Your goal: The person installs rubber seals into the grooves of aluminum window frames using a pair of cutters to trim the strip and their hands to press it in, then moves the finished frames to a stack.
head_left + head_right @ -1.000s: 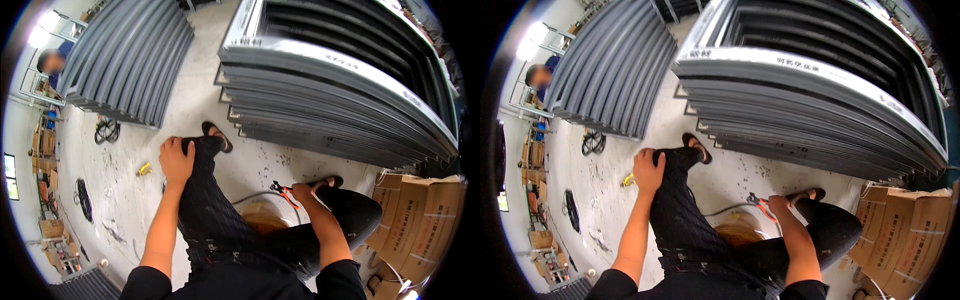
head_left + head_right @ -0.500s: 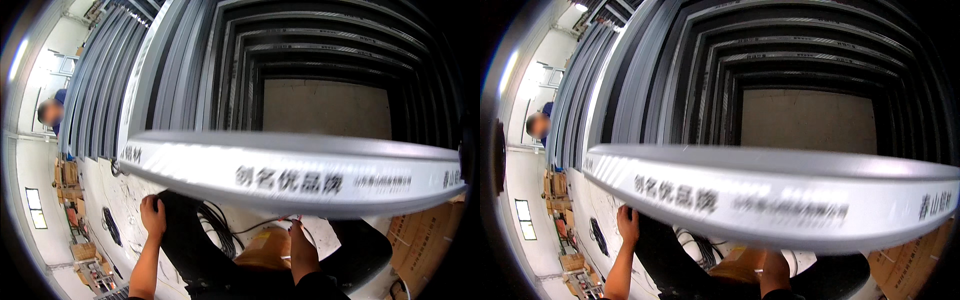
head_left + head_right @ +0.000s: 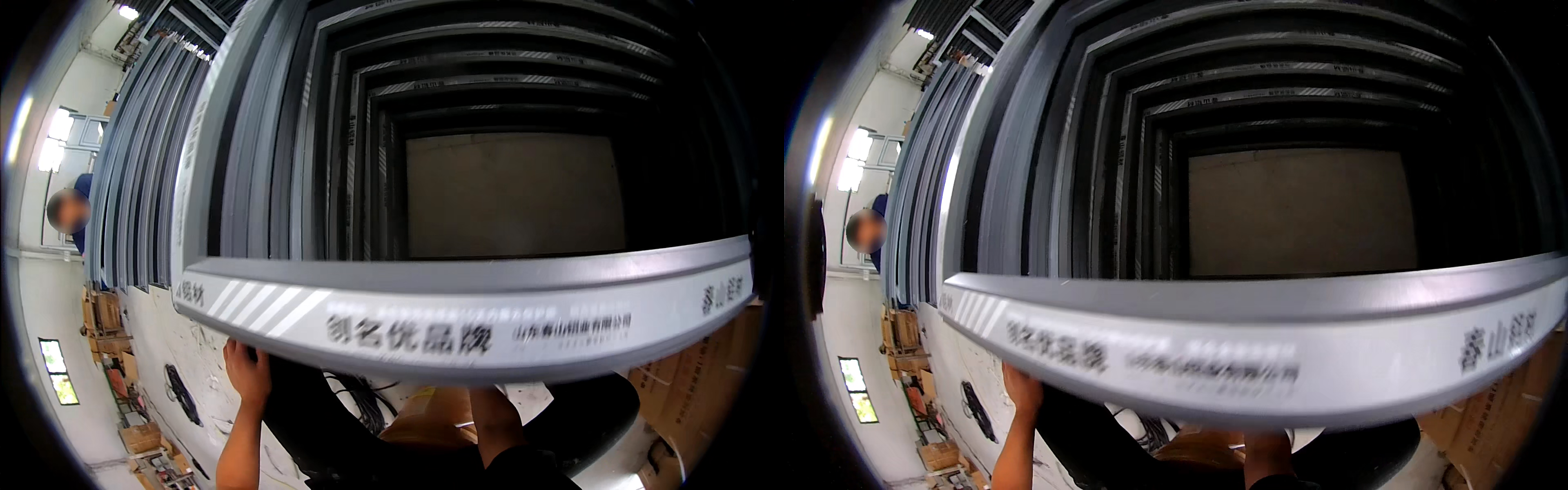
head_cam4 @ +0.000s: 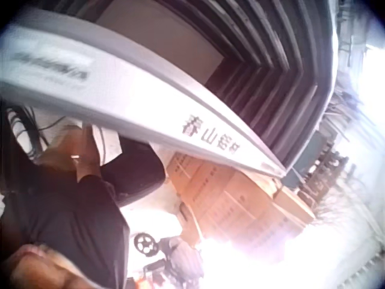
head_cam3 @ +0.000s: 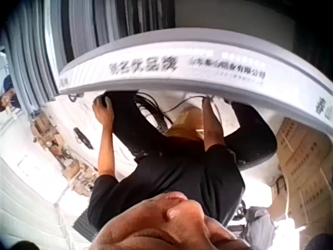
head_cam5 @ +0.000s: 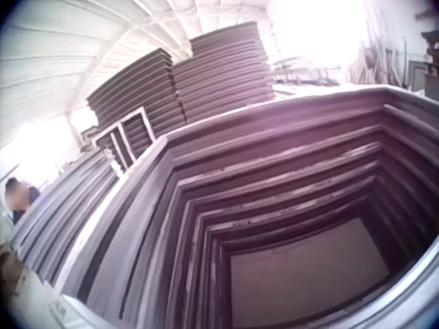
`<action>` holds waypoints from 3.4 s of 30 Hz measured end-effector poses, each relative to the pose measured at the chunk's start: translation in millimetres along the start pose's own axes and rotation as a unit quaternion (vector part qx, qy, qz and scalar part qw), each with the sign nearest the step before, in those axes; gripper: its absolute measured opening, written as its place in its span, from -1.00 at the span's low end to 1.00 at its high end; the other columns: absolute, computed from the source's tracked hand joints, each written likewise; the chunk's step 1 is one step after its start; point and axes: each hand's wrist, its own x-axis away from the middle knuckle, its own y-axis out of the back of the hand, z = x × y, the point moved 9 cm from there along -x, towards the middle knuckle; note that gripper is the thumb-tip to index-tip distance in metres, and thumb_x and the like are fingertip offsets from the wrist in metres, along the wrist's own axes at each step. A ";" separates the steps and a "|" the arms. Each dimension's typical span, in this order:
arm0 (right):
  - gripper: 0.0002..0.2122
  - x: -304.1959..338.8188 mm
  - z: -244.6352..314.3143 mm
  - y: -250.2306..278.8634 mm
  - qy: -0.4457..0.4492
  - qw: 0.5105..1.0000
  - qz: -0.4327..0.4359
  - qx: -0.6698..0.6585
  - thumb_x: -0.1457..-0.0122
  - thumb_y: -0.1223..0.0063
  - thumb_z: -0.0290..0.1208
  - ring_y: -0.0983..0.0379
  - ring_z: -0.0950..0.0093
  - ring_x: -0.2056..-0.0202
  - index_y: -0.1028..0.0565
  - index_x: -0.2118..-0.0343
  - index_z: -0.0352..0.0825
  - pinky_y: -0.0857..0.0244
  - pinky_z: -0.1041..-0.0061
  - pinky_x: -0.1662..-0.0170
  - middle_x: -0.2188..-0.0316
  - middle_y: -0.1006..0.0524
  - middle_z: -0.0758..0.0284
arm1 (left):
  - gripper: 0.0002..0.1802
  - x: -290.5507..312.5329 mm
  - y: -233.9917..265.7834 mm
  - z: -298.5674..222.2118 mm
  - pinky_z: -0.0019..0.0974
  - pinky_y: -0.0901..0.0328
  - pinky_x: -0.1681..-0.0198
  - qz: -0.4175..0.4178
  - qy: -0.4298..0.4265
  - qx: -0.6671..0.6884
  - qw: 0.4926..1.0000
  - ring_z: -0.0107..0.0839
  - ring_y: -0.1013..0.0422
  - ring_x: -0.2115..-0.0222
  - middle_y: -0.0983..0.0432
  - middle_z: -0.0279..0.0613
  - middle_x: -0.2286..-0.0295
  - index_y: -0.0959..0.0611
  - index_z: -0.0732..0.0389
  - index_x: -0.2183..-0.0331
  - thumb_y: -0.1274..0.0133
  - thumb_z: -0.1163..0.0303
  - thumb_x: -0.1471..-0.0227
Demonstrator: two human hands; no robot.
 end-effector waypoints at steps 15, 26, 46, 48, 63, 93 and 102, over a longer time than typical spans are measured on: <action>-0.89 444.0 23.2 -11.1 0.544 0.626 0.450 0.332 -0.10 -0.11 -0.47 -0.42 0.59 0.36 -0.53 0.32 -0.36 -0.29 0.57 0.27 0.43 -0.54 0.38 | -0.71 56.6 20.5 -17.7 -0.09 -0.23 0.11 -0.022 -0.153 0.144 0.977 -0.03 -0.38 0.31 -0.45 -0.07 0.44 -0.56 0.24 0.41 -0.10 0.19 0.09; -0.82 591.5 39.0 84.2 0.713 0.402 0.476 0.321 0.07 -0.14 -0.55 -0.46 0.26 0.30 -0.50 0.34 -0.38 -0.32 0.44 0.23 0.29 -0.50 0.14 | -0.49 140.6 -11.7 -116.3 -0.25 -0.32 0.24 0.370 0.075 0.895 0.236 -0.37 -0.43 0.48 -0.48 -0.29 0.57 -0.51 0.31 0.26 0.22 0.01 -0.21; -0.83 695.9 390.3 104.7 0.930 0.343 -0.131 0.018 -0.01 -0.15 -0.36 -0.38 0.18 0.41 -0.43 0.52 -0.34 -0.23 0.26 0.35 0.53 -0.45 0.23 | -0.63 -59.3 187.6 -227.8 -0.17 -0.17 -0.06 -0.179 -0.372 0.222 0.883 -0.17 -0.43 0.28 -0.52 -0.09 0.45 -0.64 0.26 0.52 0.08 0.18 -0.08; -0.83 685.7 385.4 89.0 0.931 0.327 -0.159 0.029 0.02 -0.16 -0.39 -0.37 0.18 0.47 -0.41 0.56 -0.31 -0.22 0.26 0.42 0.58 -0.43 0.25 | -0.63 -51.8 187.1 -217.7 -0.17 -0.20 -0.02 -0.157 -0.375 0.222 0.886 -0.17 -0.42 0.29 -0.52 -0.07 0.49 -0.63 0.29 0.54 0.06 0.19 -0.07; -0.78 682.0 355.7 149.9 0.959 0.281 -0.036 0.024 0.04 -0.18 -0.50 -0.32 0.23 0.61 -0.32 0.65 -0.33 -0.18 0.32 0.52 0.69 -0.36 0.26 | -0.78 90.3 231.2 -181.8 -0.09 -0.15 -0.03 -0.181 -0.375 0.270 0.868 -0.16 -0.36 0.27 -0.44 -0.12 0.45 -0.57 0.32 0.40 -0.04 0.35 0.04; -0.66 549.0 69.4 119.6 0.359 0.706 0.573 0.209 -0.15 0.00 -0.37 -0.13 0.65 0.64 -0.29 0.05 -0.40 0.00 0.70 0.61 0.59 -0.29 0.43 | -0.68 179.4 79.4 -124.3 -0.50 -0.16 0.43 0.349 -0.018 0.818 0.456 -0.58 -0.25 0.52 -0.37 -0.35 0.51 -0.53 0.31 0.27 0.14 0.24 -0.22; -0.23 554.9 44.2 99.0 0.151 0.725 0.655 0.149 0.00 0.08 0.28 -0.24 0.50 0.59 -0.25 -0.10 -0.30 0.02 0.59 0.58 0.39 -0.47 0.25 | -0.73 206.4 61.7 -103.0 -0.51 -0.19 0.46 0.360 -0.022 0.742 0.564 -0.63 -0.26 0.52 -0.36 -0.37 0.54 -0.49 0.30 0.29 0.08 0.25 -0.19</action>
